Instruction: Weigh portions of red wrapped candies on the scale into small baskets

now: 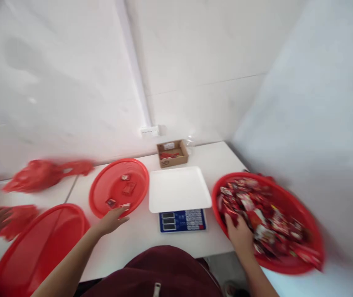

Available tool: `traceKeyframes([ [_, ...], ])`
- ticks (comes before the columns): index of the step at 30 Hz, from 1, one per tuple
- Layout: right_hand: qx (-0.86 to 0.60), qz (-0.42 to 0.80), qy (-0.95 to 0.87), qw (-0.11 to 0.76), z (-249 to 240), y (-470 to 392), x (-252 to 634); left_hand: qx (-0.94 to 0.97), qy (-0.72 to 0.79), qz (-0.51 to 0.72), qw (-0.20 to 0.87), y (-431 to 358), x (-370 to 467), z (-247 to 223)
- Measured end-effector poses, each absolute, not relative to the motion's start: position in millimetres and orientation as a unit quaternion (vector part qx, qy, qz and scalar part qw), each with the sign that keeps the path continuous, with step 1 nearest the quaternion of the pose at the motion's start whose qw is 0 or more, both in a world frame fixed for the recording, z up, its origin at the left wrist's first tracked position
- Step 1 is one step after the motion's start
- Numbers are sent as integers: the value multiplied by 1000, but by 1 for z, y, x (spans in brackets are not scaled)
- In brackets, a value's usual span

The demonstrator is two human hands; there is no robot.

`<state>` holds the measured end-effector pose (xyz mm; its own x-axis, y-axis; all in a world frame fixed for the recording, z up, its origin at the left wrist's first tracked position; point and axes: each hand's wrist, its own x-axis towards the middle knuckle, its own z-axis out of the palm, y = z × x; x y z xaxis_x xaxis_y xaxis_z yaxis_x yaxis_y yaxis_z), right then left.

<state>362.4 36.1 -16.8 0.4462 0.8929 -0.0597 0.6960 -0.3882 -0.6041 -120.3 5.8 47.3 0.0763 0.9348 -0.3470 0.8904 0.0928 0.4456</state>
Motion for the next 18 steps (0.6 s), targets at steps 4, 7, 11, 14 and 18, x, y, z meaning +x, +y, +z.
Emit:
traceKeyframes([
  [4, -783, 177, -495, 333, 6, 42, 355, 687, 678, 85, 247, 10, -104, 33],
  [7, -792, 138, -489, 338, 11, 51, 366, 715, 651, 114, 226, 17, -90, 16],
  [11, -801, 93, -499, 316, 5, 52, 386, 743, 626, 149, 186, 26, -70, 7],
  [14, -812, 74, -541, 205, -2, 49, 391, 753, 616, 147, 182, 31, -55, 9],
  [18, -802, 67, -578, 136, -5, 49, 392, 775, 585, 130, 202, 38, -37, 10],
])
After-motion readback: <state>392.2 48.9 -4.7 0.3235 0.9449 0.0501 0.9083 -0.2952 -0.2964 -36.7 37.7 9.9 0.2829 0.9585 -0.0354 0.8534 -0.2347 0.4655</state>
